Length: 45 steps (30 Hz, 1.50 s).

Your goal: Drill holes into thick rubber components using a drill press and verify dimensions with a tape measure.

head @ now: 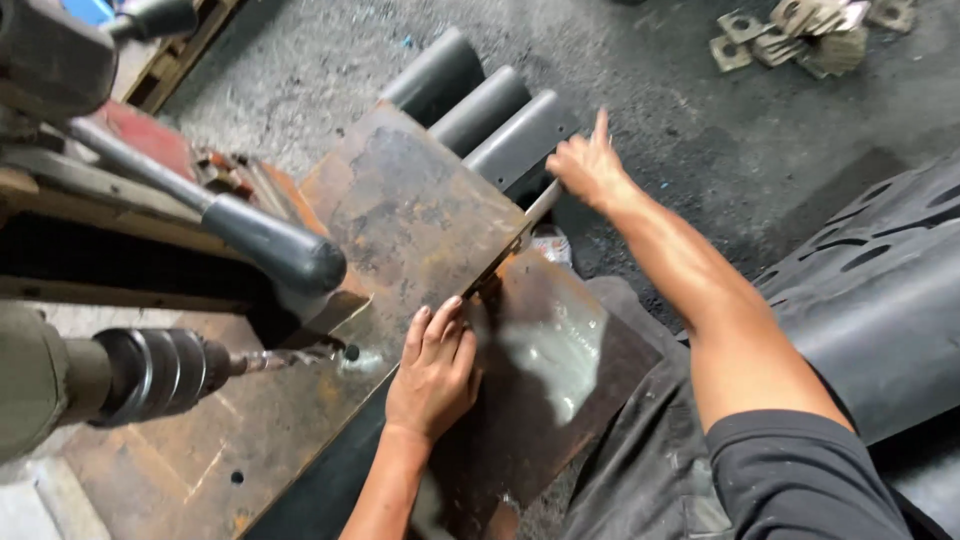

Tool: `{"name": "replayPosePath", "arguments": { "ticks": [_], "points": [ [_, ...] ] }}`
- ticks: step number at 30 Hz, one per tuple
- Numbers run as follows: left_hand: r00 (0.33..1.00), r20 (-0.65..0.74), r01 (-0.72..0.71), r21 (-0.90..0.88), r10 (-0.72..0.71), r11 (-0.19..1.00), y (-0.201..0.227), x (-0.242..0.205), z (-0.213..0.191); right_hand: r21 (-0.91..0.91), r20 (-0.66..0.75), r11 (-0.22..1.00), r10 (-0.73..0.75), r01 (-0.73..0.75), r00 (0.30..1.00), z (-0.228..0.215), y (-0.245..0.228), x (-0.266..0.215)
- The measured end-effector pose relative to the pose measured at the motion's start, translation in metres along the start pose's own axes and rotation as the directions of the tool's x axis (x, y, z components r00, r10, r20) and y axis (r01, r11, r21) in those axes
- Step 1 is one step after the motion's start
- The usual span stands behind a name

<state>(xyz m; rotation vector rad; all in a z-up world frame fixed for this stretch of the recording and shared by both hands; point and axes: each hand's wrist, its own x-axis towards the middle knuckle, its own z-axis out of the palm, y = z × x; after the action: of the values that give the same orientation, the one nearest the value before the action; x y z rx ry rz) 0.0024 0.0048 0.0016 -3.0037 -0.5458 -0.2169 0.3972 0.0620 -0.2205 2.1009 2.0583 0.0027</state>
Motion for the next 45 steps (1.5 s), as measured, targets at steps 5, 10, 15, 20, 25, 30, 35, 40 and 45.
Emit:
{"name": "replayPosePath", "arguments": {
  "ticks": [5, 10, 15, 20, 25, 30, 35, 40, 45],
  "points": [
    [1.000, -0.009, 0.017, -0.025, -0.017, 1.000, 0.003, -0.001, 0.001, -0.395, -0.124, 0.909, -0.195, 0.132, 0.973, -0.060, 0.029, -0.015],
    [0.999, 0.033, 0.008, 0.034, -0.009, 0.999, 0.004, -0.002, 0.001, -0.146, 0.161, 0.989, 0.007, 0.016, 0.987, -0.065, 0.048, -0.053],
    [1.000, -0.006, 0.007, 0.006, -0.007, 1.000, 0.001, -0.005, 0.010, 0.116, 0.154, 0.993, -0.030, 0.012, 0.988, -0.137, 0.027, -0.145],
    [0.998, -0.052, 0.015, -0.057, -0.018, 0.998, 0.002, -0.011, 0.008, 0.553, 0.300, 0.800, 0.070, -0.233, 0.951, -0.188, -0.035, -0.238],
    [0.995, -0.103, 0.006, 0.001, -0.006, 1.000, 0.004, -0.009, 0.008, 0.659, 0.339, 0.666, 0.152, -0.349, 0.929, -0.140, -0.066, -0.257],
    [0.995, -0.103, 0.004, 0.030, -0.001, 1.000, 0.002, -0.008, 0.005, 0.757, 0.194, 0.580, 0.239, -0.300, 0.952, -0.122, -0.104, -0.216],
    [0.999, -0.047, -0.004, -0.070, 0.001, 0.998, 0.003, -0.008, 0.006, 0.779, -0.067, 0.603, 0.354, -0.173, 0.933, -0.102, -0.128, -0.182],
    [0.993, -0.119, 0.015, -0.014, -0.016, 1.000, 0.004, -0.008, 0.007, 0.665, 0.022, 0.695, 0.349, -0.274, 0.937, -0.108, -0.146, -0.172],
    [0.994, -0.108, 0.015, 0.015, -0.014, 1.000, 0.003, -0.008, 0.008, 0.636, -0.189, 0.752, 0.367, -0.172, 0.911, -0.108, -0.143, -0.157]
  ]
}}
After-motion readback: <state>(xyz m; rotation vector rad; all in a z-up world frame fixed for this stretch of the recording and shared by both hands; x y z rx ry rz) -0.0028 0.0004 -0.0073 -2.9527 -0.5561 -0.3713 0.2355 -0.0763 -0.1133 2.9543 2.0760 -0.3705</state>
